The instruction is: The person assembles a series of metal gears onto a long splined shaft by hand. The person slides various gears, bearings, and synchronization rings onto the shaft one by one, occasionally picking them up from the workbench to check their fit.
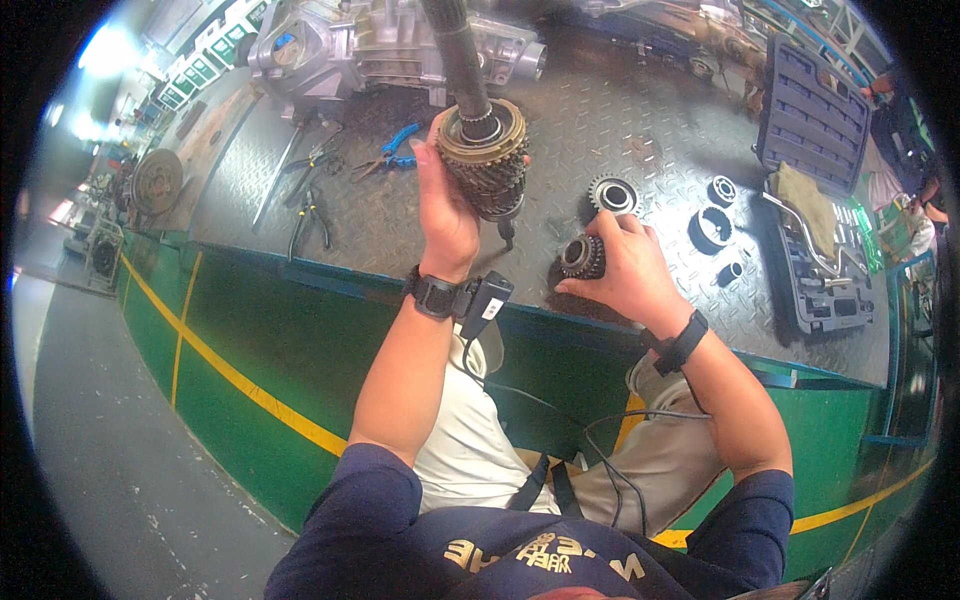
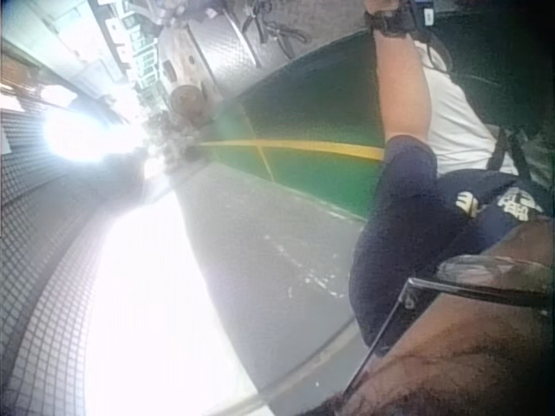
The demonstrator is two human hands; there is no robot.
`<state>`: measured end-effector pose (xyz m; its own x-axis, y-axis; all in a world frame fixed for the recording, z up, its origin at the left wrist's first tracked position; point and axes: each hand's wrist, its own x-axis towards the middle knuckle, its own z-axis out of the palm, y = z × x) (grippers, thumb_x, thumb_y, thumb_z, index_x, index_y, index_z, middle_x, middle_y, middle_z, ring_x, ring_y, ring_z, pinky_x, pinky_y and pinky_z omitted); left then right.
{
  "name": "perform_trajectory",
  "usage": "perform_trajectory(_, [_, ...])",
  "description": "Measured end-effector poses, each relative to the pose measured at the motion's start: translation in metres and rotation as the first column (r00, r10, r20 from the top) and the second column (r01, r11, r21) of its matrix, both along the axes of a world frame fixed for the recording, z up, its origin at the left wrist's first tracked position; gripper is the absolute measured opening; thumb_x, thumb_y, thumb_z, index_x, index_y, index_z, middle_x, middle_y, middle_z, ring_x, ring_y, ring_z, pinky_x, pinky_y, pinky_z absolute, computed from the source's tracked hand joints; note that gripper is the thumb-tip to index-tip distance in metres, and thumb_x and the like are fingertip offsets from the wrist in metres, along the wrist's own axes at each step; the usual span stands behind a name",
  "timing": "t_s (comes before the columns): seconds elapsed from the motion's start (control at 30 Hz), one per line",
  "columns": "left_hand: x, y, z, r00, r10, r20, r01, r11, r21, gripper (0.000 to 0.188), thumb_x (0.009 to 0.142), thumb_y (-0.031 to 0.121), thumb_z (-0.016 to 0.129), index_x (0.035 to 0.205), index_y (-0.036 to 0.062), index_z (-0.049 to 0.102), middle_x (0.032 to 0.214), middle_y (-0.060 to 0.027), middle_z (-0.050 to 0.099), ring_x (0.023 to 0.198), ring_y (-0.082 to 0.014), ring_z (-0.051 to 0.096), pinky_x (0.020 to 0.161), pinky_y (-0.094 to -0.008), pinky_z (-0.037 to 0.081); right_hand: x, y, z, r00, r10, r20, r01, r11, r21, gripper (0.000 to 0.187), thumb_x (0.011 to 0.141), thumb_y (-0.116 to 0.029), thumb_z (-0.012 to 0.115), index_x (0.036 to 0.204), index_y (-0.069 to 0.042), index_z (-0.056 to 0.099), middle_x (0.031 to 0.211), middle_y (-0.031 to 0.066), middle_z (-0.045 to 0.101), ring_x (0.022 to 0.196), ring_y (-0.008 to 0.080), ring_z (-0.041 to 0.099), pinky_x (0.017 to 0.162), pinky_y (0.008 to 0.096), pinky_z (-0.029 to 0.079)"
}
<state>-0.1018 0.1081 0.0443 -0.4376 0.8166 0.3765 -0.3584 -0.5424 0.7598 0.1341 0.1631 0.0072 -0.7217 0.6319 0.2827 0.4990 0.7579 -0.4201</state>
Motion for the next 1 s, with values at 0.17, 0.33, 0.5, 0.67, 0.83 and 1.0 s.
perform_trajectory(0.17, [-0.0014, -0.0010, -0.0070, 0.989, 0.029, -0.148, -0.018, 0.997, 0.080, 0.089, 0.105, 0.074, 0.031, 0.147, -0.0021, 0.052, 0.125, -0.0238, 0.069, 0.110, -0.0347, 0.071, 0.098, -0.0471, 0.056, -0.0004, 0.0001, 0.0012, 1.000, 0.009, 0.004, -0.009, 1.000, -0.007, 0.072, 0.068, -0.044, 0.095, 0.116, -0.006, 0.058, 0.106, 0.0186, 0.068, 0.108, 0.0403, 0.062, 0.093, 0.0495, 0.046])
perform_trajectory(0.33, [0.0011, -0.0012, -0.0050, 0.988, 0.031, -0.152, -0.018, 0.996, 0.086, 0.085, 0.106, 0.071, 0.033, 0.147, -0.0008, 0.051, 0.125, -0.0229, 0.069, 0.110, -0.0341, 0.071, 0.098, -0.0471, 0.056, 0.0005, 0.0001, -0.0004, 1.000, 0.014, -0.002, -0.014, 1.000, -0.004, 0.071, 0.068, -0.043, 0.094, 0.116, -0.006, 0.057, 0.105, 0.0208, 0.066, 0.107, 0.0424, 0.062, 0.094, 0.0505, 0.046])
perform_trajectory(0.5, [-0.0009, -0.0032, -0.0003, 0.987, -0.053, -0.152, 0.072, 0.990, 0.120, 0.069, 0.108, 0.058, 0.048, 0.146, 0.0011, 0.044, 0.129, -0.0156, 0.065, 0.110, -0.0230, 0.069, 0.094, -0.0407, 0.060, 0.0009, -0.0012, 0.0017, 0.999, 0.031, 0.034, -0.032, 0.999, 0.027, 0.071, 0.069, -0.043, 0.094, 0.115, -0.004, 0.056, 0.104, 0.0209, 0.066, 0.108, 0.0418, 0.061, 0.094, 0.0501, 0.046])
perform_trajectory(0.67, [-0.0032, -0.0039, -0.0012, 0.992, -0.023, -0.125, 0.032, 0.997, 0.070, 0.067, 0.108, 0.059, 0.046, 0.145, 0.0027, 0.045, 0.130, -0.0149, 0.066, 0.110, -0.0246, 0.070, 0.095, -0.0433, 0.061, 0.0010, 0.0005, 0.0012, 0.997, 0.045, 0.056, -0.047, 0.999, 0.027, 0.072, 0.069, -0.043, 0.093, 0.115, -0.004, 0.056, 0.104, 0.0206, 0.067, 0.110, 0.0406, 0.061, 0.096, 0.0496, 0.045])
perform_trajectory(0.83, [-0.0061, -0.0041, -0.0012, 0.992, -0.038, -0.124, 0.049, 0.995, 0.086, 0.067, 0.109, 0.060, 0.044, 0.145, 0.0032, 0.046, 0.130, -0.0144, 0.066, 0.111, -0.0245, 0.071, 0.096, -0.0436, 0.061, 0.0019, 0.0009, -0.0012, 0.998, 0.053, 0.029, -0.054, 0.998, 0.019, 0.069, 0.070, -0.042, 0.092, 0.115, -0.005, 0.055, 0.103, 0.0193, 0.068, 0.110, 0.0393, 0.062, 0.098, 0.0505, 0.044])
perform_trajectory(1.0, [-0.0064, -0.0055, -0.0016, 0.992, -0.037, -0.117, 0.049, 0.994, 0.098, 0.067, 0.109, 0.060, 0.044, 0.145, 0.0032, 0.046, 0.129, -0.0144, 0.067, 0.109, -0.0244, 0.071, 0.096, -0.0430, 0.061, -0.0008, -0.0055, 0.0061, 0.998, 0.052, 0.045, -0.057, 0.992, 0.115, 0.065, 0.069, -0.037, 0.092, 0.114, -0.007, 0.057, 0.098, 0.0138, 0.070, 0.107, 0.0362, 0.064, 0.101, 0.0507, 0.044])
